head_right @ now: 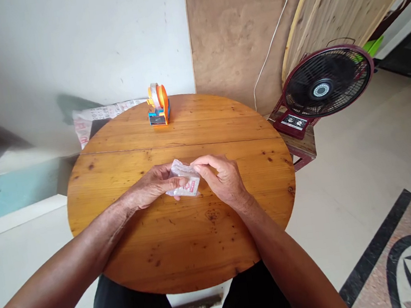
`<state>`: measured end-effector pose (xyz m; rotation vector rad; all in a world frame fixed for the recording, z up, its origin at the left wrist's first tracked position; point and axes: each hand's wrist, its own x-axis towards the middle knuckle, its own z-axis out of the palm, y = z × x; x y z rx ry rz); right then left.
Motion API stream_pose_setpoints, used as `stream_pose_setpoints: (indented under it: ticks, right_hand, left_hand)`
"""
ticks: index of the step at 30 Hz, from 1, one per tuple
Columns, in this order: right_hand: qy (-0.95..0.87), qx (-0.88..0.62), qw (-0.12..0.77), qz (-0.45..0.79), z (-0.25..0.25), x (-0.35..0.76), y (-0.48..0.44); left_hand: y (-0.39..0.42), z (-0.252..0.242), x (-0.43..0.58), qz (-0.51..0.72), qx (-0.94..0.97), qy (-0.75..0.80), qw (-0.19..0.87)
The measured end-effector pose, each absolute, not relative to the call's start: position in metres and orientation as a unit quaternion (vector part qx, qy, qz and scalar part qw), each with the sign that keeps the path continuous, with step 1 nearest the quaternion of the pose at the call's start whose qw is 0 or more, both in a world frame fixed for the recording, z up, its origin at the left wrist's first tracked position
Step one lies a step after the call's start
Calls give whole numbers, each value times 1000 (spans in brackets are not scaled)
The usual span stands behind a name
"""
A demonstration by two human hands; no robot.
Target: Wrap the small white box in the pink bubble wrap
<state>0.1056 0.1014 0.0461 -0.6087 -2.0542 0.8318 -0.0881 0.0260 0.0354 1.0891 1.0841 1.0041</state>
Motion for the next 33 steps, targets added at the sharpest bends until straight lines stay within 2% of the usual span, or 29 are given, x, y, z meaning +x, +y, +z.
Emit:
stream_pose_setpoints:
  ticks: [15,23,28,33]
  right_hand:
    - [-842,-187,415,290,45,101,98]
    - [-884,-154,412,155,42,99,97]
    - [-921,-165,351,36,41,98,95]
    - [-943,-170,285,-26,45,95,89]
  left_hand:
    - [29,37,-89,492,406,457,619]
    - [30,34,-90,508,396,466,607]
    - [30,31,-89,519,389,465,602]
    - [31,31,-91,556,331,449,616]
